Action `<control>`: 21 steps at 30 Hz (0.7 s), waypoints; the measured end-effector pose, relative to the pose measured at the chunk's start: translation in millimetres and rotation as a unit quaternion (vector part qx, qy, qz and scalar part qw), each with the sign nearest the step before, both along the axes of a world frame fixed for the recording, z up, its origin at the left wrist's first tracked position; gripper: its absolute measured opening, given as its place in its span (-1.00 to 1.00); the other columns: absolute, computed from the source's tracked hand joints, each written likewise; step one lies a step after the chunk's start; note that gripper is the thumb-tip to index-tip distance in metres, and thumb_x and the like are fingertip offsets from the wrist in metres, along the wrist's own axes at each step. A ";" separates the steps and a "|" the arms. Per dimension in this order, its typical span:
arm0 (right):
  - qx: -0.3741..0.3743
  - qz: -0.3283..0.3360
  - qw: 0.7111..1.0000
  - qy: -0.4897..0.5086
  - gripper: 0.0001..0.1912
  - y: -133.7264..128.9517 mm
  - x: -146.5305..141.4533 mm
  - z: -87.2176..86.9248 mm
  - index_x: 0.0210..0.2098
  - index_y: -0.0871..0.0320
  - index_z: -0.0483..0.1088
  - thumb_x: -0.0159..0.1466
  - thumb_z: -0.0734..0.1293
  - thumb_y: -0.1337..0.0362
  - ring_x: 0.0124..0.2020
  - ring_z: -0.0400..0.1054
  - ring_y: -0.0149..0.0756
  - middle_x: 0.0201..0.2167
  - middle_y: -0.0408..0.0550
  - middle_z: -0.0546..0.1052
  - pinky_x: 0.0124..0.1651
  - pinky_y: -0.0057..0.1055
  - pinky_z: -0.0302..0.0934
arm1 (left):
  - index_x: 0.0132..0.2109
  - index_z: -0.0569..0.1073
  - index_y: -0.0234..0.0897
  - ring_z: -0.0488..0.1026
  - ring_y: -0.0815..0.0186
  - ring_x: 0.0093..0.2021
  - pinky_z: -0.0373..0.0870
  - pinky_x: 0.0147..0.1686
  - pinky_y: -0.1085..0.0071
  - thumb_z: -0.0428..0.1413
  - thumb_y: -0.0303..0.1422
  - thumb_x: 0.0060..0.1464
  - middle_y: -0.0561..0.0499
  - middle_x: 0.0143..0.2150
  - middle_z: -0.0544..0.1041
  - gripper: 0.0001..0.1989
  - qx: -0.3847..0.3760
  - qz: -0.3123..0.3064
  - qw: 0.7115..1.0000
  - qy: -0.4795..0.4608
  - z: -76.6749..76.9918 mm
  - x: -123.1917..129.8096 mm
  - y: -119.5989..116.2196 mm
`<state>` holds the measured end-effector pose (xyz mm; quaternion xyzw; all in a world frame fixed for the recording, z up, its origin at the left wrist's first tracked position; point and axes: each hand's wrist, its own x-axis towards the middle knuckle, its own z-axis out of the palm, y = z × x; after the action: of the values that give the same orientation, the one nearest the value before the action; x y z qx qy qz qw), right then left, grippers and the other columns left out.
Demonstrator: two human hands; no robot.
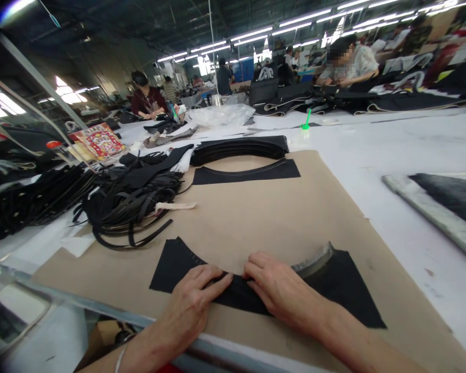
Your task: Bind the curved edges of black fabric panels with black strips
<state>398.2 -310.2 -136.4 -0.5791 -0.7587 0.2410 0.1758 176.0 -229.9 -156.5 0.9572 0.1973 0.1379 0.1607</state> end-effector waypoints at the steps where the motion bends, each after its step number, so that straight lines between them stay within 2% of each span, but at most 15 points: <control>1: -0.002 -0.003 1.000 -0.002 -0.87 -1.7 -2.8 0.7 -0.31 0.14 0.29 0.34 0.17 0.43 -0.23 0.26 -0.27 -0.27 -0.09 0.35 -0.20 -0.37 0.18 | 0.16 0.36 -0.15 0.34 0.23 0.00 0.32 0.04 0.25 -0.08 -0.63 0.11 -0.03 0.00 0.46 -0.48 0.005 -0.012 1.000 0.002 2.0 -3.2 3.6; 5: -0.012 -0.039 0.999 0.009 -0.86 -7.3 -20.3 0.6 -0.30 0.14 0.31 0.32 0.19 0.46 -0.22 0.28 -0.27 -0.26 -0.09 0.36 -0.18 -0.37 0.19 | 0.12 0.40 -0.10 0.37 0.27 -0.01 0.23 0.12 0.18 -0.07 -0.62 0.10 0.00 -0.02 0.48 -0.50 0.019 -0.055 0.998 0.015 11.9 -17.4 20.4; 8: -0.011 -0.063 0.998 0.011 -0.86 -9.0 -31.9 -3.1 -0.28 0.15 0.33 0.32 0.19 0.46 -0.22 0.30 -0.26 -0.26 -0.08 0.37 -0.17 -0.35 0.20 | 0.03 0.46 -0.12 0.39 0.27 -0.04 0.23 0.11 0.16 -0.09 -0.64 0.10 0.02 -0.07 0.51 -0.53 0.007 -0.043 0.999 0.002 16.9 -18.8 23.6; 12: 0.009 -0.073 0.997 -0.003 -0.88 -9.3 -37.2 -7.6 -0.26 0.17 0.34 0.31 0.20 0.46 -0.21 0.31 -0.23 -0.25 -0.06 0.37 -0.16 -0.31 0.22 | 0.03 0.46 -0.24 0.39 0.25 -0.09 0.36 -0.05 0.24 -0.11 -0.62 0.15 -0.05 -0.11 0.52 -0.59 -0.034 0.007 0.998 -0.048 14.4 -3.2 7.7; 15: 0.013 -0.073 0.997 -0.015 -0.88 -9.8 -37.3 -7.4 -0.26 0.18 0.34 0.31 0.20 0.47 -0.20 0.30 -0.21 -0.25 -0.04 0.38 -0.15 -0.28 0.23 | 0.04 0.46 -0.25 0.39 0.21 -0.12 0.40 -0.11 0.23 -0.10 -0.62 0.12 -0.07 -0.11 0.50 -0.58 -0.046 0.021 0.998 -0.036 8.1 7.6 -6.8; 18: 0.016 -0.073 0.997 -0.016 -0.88 -12.1 -36.2 -5.8 -0.28 0.17 0.34 0.31 0.21 0.46 -0.20 0.30 -0.21 -0.25 -0.05 0.38 -0.15 -0.28 0.23 | 0.08 0.43 -0.27 0.38 0.19 -0.10 0.42 -0.09 0.22 -0.11 -0.61 0.12 -0.08 -0.10 0.49 -0.57 -0.035 0.006 0.999 -0.032 1.9 8.3 -14.3; 21: 0.024 -0.070 0.997 -0.018 -0.90 -17.5 -32.3 -5.6 -0.30 0.17 0.33 0.31 0.22 0.46 -0.21 0.30 -0.22 -0.26 -0.06 0.38 -0.17 -0.30 0.23 | 0.12 0.40 -0.34 0.36 0.16 0.01 0.38 0.01 0.19 -0.12 -0.60 0.14 -0.14 -0.01 0.48 -0.56 0.023 -0.024 0.998 -0.047 -2.9 2.5 -16.0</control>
<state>365.9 -327.7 -142.1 -0.6306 -0.7251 0.1996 0.1919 178.6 -245.9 -159.4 0.9575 0.1635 0.1836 0.1506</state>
